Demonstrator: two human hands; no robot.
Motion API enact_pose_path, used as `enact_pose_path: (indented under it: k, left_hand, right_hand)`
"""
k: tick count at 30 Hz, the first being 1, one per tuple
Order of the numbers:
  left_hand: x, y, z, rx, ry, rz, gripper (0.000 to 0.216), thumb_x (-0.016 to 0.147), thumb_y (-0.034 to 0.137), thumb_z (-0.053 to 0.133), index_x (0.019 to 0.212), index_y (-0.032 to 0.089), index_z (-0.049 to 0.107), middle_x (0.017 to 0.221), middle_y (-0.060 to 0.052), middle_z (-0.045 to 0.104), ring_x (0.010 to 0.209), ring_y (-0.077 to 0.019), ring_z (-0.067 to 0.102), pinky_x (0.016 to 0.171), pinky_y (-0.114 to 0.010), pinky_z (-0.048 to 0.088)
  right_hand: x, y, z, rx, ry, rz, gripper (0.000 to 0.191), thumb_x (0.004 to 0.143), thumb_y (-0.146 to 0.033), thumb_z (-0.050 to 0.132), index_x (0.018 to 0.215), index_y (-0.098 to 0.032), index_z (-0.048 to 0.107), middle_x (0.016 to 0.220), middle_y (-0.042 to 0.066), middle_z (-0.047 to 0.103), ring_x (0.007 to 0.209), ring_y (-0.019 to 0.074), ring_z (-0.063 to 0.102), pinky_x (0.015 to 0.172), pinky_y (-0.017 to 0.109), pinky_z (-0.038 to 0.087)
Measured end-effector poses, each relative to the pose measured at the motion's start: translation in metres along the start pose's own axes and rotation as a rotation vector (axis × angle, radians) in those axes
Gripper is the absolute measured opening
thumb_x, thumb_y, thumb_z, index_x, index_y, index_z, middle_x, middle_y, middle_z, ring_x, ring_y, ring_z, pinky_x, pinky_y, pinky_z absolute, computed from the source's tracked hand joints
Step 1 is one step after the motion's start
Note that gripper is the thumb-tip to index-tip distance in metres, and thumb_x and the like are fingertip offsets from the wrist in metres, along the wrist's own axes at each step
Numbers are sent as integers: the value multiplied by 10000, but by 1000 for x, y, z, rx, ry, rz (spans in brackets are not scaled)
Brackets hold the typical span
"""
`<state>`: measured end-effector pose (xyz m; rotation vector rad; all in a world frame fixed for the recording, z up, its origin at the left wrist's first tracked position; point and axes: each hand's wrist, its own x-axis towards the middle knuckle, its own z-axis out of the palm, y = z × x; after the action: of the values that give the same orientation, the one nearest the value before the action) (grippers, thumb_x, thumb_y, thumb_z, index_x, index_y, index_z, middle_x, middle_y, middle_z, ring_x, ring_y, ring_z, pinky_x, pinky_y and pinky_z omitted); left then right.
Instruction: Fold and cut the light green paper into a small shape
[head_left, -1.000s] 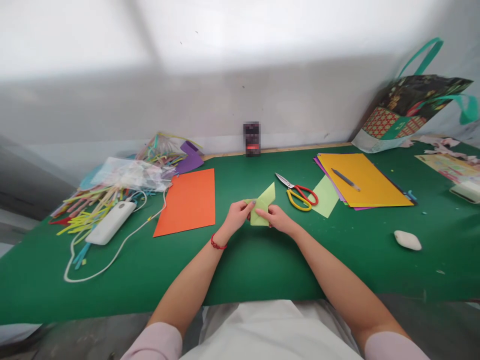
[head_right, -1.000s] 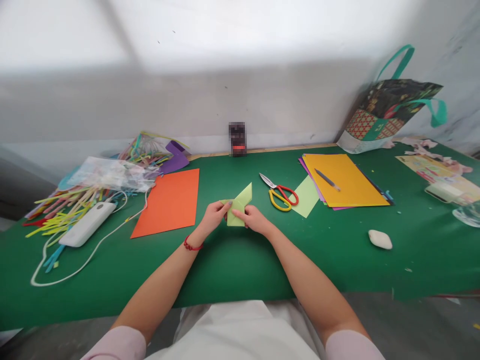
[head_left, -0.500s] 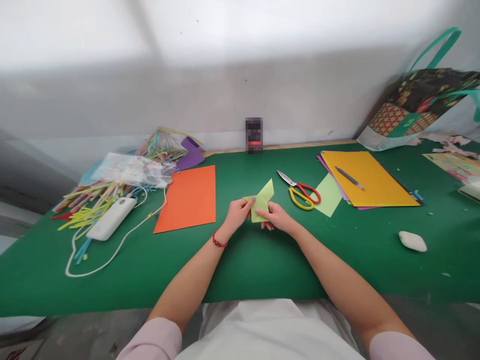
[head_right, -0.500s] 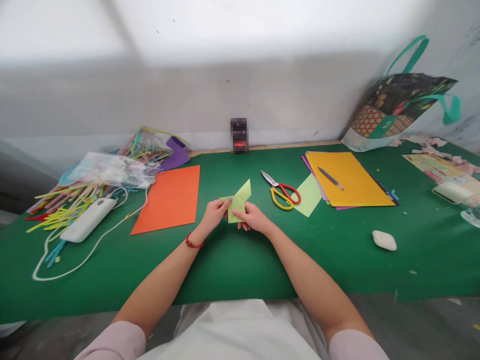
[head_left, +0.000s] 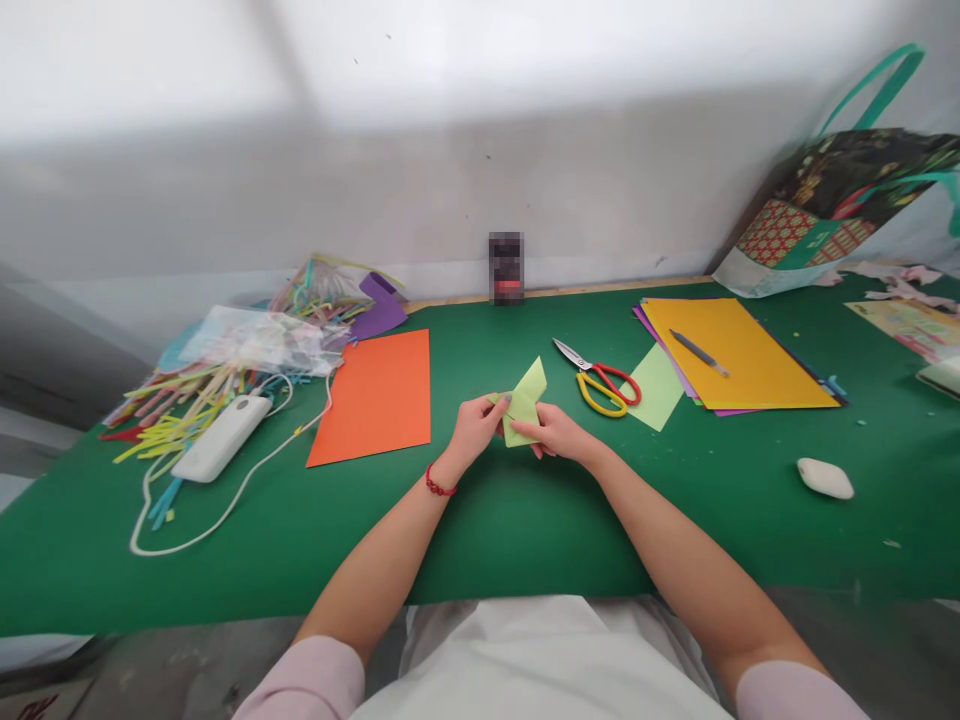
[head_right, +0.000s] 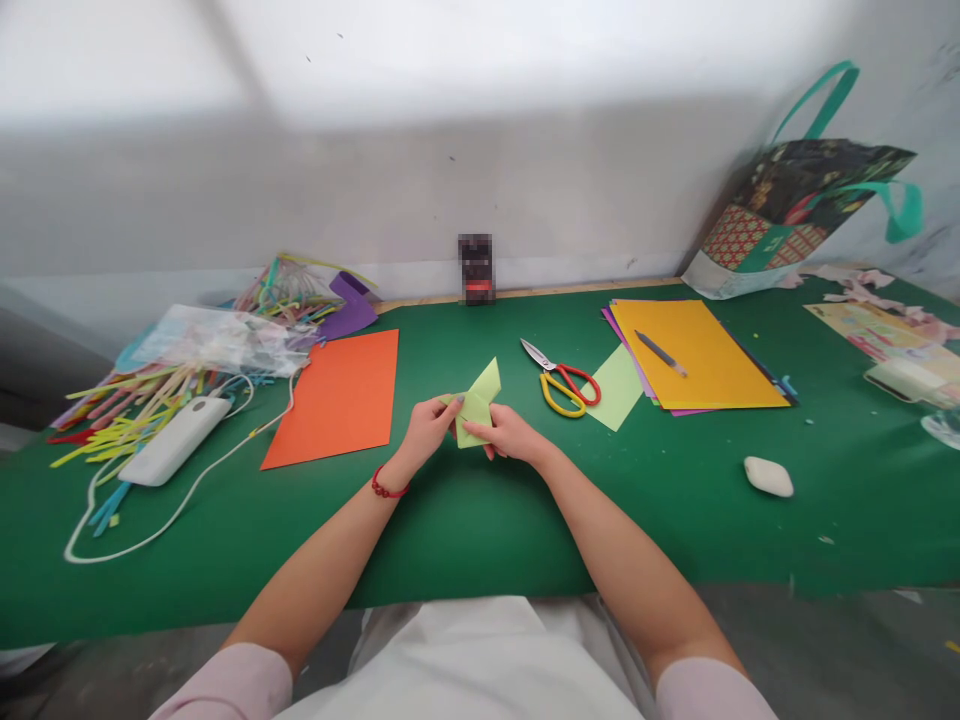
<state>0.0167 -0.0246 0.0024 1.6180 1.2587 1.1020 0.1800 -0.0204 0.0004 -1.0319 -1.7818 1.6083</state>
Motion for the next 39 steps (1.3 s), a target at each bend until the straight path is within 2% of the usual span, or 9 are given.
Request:
enact_pose_path:
  k: [8, 15, 23, 27, 32, 35, 39]
  left_hand:
    - [2, -6, 3, -41, -25, -5, 433, 819, 532, 509, 570, 178, 526, 491, 27, 507, 468, -107, 491, 474, -230, 395]
    - [2, -4, 3, -52, -53, 30, 445, 827, 550, 485, 577, 182, 504, 549, 24, 478, 504, -105, 454, 486, -232, 377]
    - [-3, -2, 0, 311, 58, 210, 423, 898, 413, 415, 546, 198, 320, 540, 40, 354, 512, -104, 338, 513, -249, 276]
    - [-4, -1, -2, 350, 46, 228, 413, 908, 386, 405, 549, 202, 317, 549, 36, 362, 516, -111, 355, 518, -252, 282]
    - [-7, 1, -2, 461, 113, 291, 392, 898, 363, 427, 547, 206, 354, 573, 23, 380, 526, -120, 352, 525, -266, 281]
    - [-6, 3, -5, 391, 143, 295, 389, 887, 388, 462, 550, 207, 385, 577, 20, 407, 532, -122, 371, 532, -264, 301]
    - [3, 2, -14, 166, 120, 147, 432, 877, 503, 456, 561, 210, 419, 520, 22, 462, 504, -117, 398, 519, -253, 333]
  right_hand:
    - [0, 1, -3, -23, -2, 29, 286, 707, -425, 630, 719, -159, 526, 392, -71, 487, 301, 61, 391, 315, 185, 260]
    - [0, 0, -3, -60, -2, 56, 214, 753, -357, 598, 720, -159, 525, 383, -78, 478, 301, 58, 397, 319, 175, 279]
    - [-2, -6, -5, -92, -48, 74, 207, 781, -305, 573, 644, -173, 492, 359, -77, 469, 288, 53, 372, 323, 173, 278]
    - [-1, -5, -4, -102, -56, 65, 220, 788, -297, 568, 622, -176, 486, 362, -73, 472, 288, 51, 368, 328, 176, 279]
    - [0, -2, -4, -120, -67, 51, 231, 802, -312, 557, 629, -175, 488, 377, -71, 482, 298, 53, 371, 346, 182, 294]
    - [0, 1, -2, -151, -74, 45, 210, 799, -295, 557, 639, -177, 488, 387, -74, 483, 323, 61, 404, 377, 184, 320]
    - [-1, 2, 6, -193, -141, 31, 133, 772, -253, 584, 697, -179, 502, 406, -83, 495, 375, 76, 456, 425, 184, 353]
